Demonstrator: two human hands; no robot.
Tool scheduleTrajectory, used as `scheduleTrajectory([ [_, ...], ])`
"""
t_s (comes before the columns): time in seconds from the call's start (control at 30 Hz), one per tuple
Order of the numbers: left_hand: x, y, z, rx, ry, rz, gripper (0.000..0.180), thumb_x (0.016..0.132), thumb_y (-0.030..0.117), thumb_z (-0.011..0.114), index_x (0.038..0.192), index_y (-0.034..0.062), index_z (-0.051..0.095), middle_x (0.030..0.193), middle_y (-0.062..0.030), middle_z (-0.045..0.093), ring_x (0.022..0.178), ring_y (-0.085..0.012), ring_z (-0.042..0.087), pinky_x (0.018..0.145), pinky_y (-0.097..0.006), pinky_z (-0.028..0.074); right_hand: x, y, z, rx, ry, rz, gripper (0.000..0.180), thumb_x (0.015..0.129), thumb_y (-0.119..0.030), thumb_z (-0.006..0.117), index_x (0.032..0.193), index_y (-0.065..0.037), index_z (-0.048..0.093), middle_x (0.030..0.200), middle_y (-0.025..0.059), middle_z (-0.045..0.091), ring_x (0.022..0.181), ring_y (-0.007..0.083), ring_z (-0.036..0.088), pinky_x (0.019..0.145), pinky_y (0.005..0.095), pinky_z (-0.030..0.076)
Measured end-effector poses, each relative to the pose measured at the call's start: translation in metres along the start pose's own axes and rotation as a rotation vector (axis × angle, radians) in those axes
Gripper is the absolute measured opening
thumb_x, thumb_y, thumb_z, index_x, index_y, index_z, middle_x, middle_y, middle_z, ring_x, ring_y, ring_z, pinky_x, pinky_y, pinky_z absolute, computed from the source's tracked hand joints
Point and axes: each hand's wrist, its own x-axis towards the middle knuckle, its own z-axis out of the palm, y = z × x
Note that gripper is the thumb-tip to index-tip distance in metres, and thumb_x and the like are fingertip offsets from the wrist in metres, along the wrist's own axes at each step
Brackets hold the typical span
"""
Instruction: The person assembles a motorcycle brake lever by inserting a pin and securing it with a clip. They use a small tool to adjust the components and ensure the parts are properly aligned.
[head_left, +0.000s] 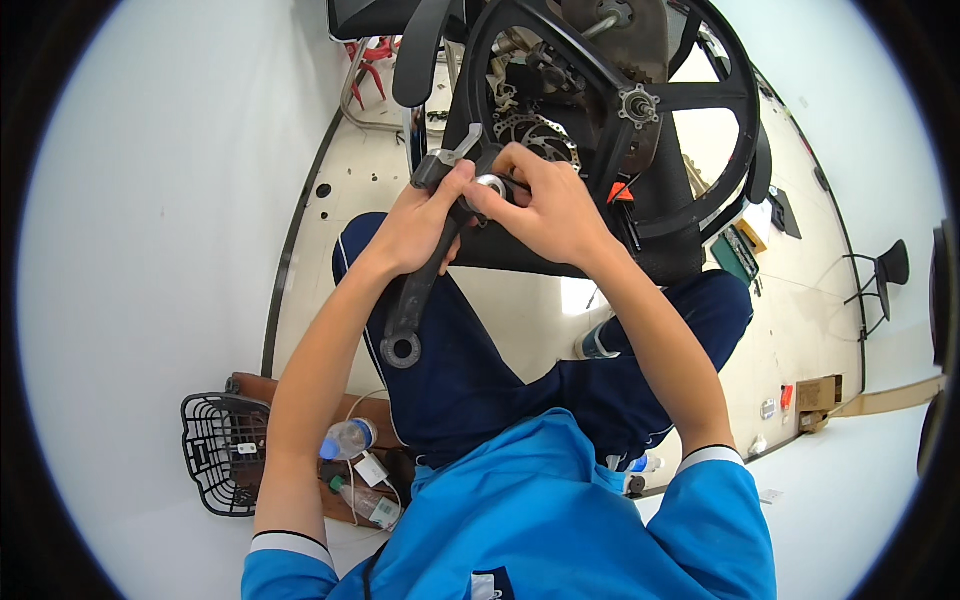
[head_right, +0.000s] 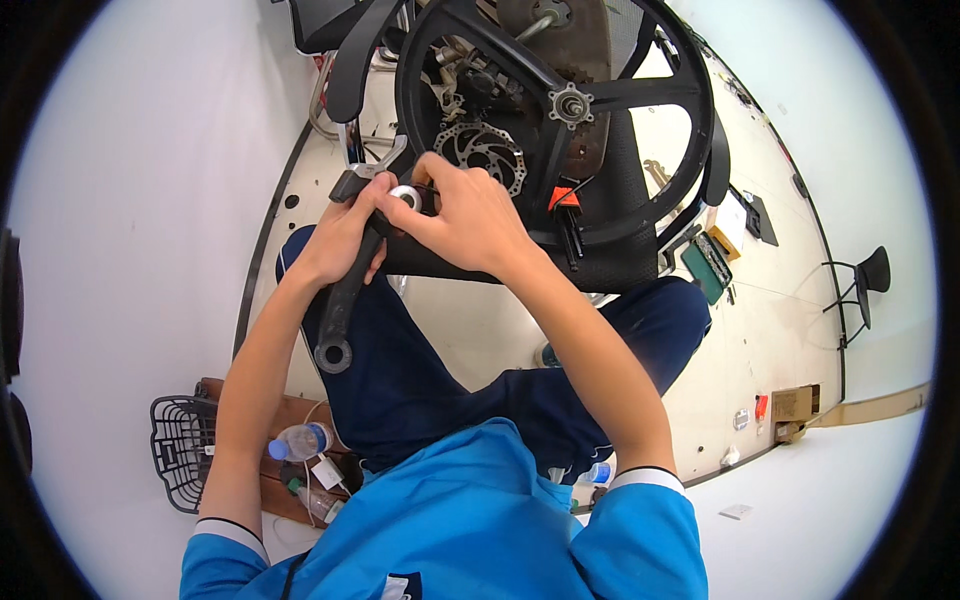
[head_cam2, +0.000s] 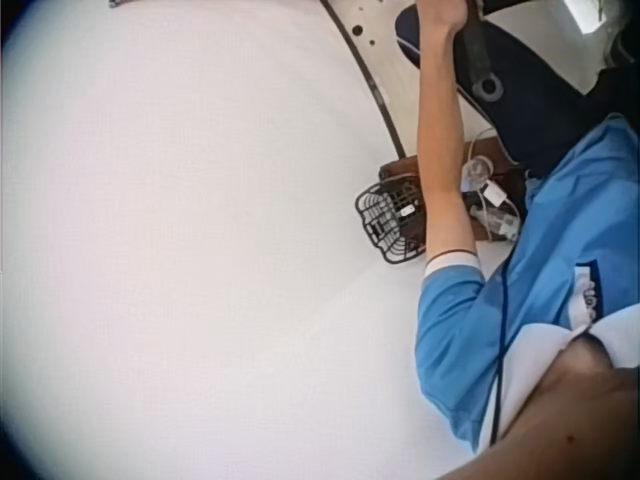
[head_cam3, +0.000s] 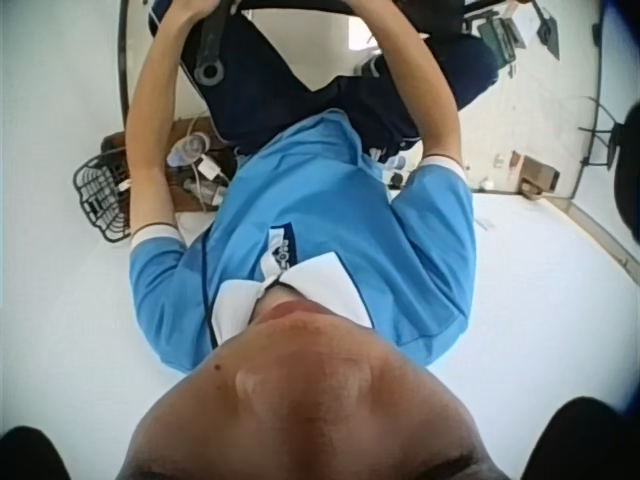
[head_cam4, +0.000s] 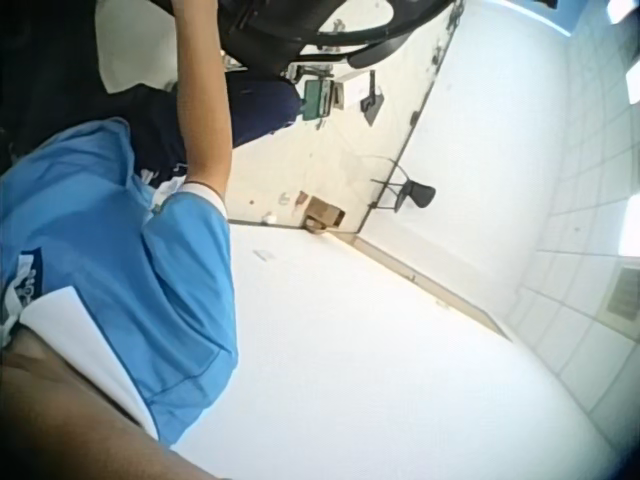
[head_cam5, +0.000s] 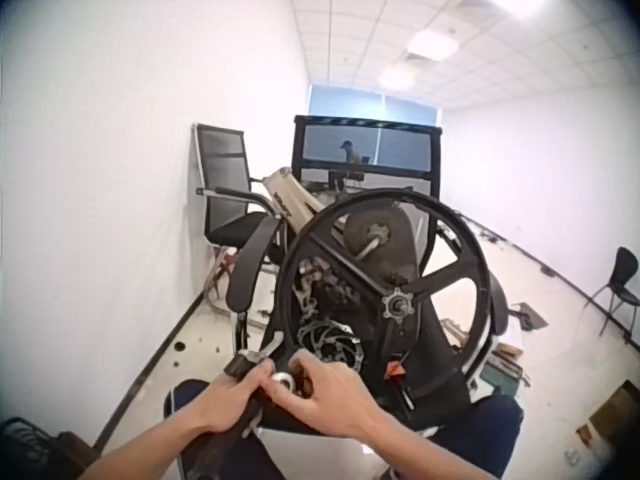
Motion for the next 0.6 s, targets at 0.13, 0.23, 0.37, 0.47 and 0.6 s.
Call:
scheduleTrajectory([
  [0.13, -0.001, 0.002, 0.005, 0.021, 0.063, 0.012, 0.077, 0.091, 0.074, 0.046, 0.086, -0.0018, 0.056, 0.062, -0.0062, 0.054, 0.043, -0.0143, 0.054, 0.037, -0.029, 0.044, -0.005, 0.004, 0.003, 0.065, 0.049, 0.024, 0.053, 0.085, -0.051, 0.068, 0.09, 0.001, 0.061, 0.053, 0.0086, 0.052, 0.046, 0.0185, 0.049, 0.05, 0.0319, 0.039],
  [0.23, 0.0, 0.005, 0.007, 0.03, 0.097, 0.0, 0.077, 0.09, 0.076, 0.045, 0.086, -0.0007, 0.056, 0.061, -0.0055, 0.053, 0.043, -0.0144, 0.054, 0.037, -0.029, 0.045, -0.007, 0.01, 0.007, 0.306, 0.13, 0.217, 0.053, 0.085, -0.05, 0.069, 0.093, 0.001, 0.06, 0.052, 0.0078, 0.051, 0.046, 0.0174, 0.048, 0.048, 0.0314, 0.038],
  [0.37, -0.001, 0.007, 0.008, 0.063, 0.104, -0.062, 0.068, 0.094, 0.073, 0.04, 0.104, 0.0071, 0.052, 0.071, -0.0066, 0.056, 0.043, -0.0133, 0.053, 0.037, -0.028, 0.044, -0.008, -0.001, 0.017, 0.033, 0.07, 0.049, 0.051, 0.087, -0.047, 0.072, 0.097, 0.001, 0.057, 0.057, 0.0128, 0.056, 0.049, 0.0259, 0.056, 0.051, 0.036, 0.043],
  [0.47, -0.002, 0.008, 0.008, 0.055, 0.089, -0.032, 0.066, 0.095, 0.072, 0.037, 0.112, 0.0103, 0.051, 0.072, -0.0065, 0.057, 0.043, -0.0126, 0.052, 0.037, -0.028, 0.043, -0.002, 0.001, 0.015, 0.045, 0.012, 0.008, 0.046, 0.088, -0.042, 0.073, 0.096, 0.0, 0.057, 0.058, 0.013, 0.057, 0.05, 0.0275, 0.056, 0.052, 0.0348, 0.044],
  [0.6, -0.004, 0.01, 0.007, 0.099, 0.045, -0.075, 0.066, 0.095, 0.073, 0.036, 0.107, 0.0095, 0.052, 0.061, -0.0034, 0.052, 0.043, -0.0128, 0.052, 0.037, -0.027, 0.043, 0.001, 0.009, 0.011, 0.144, -0.04, -0.11, 0.035, 0.089, -0.03, 0.073, 0.097, 0.001, 0.06, 0.061, 0.0115, 0.058, 0.052, 0.0226, 0.055, 0.054, 0.0317, 0.044],
])
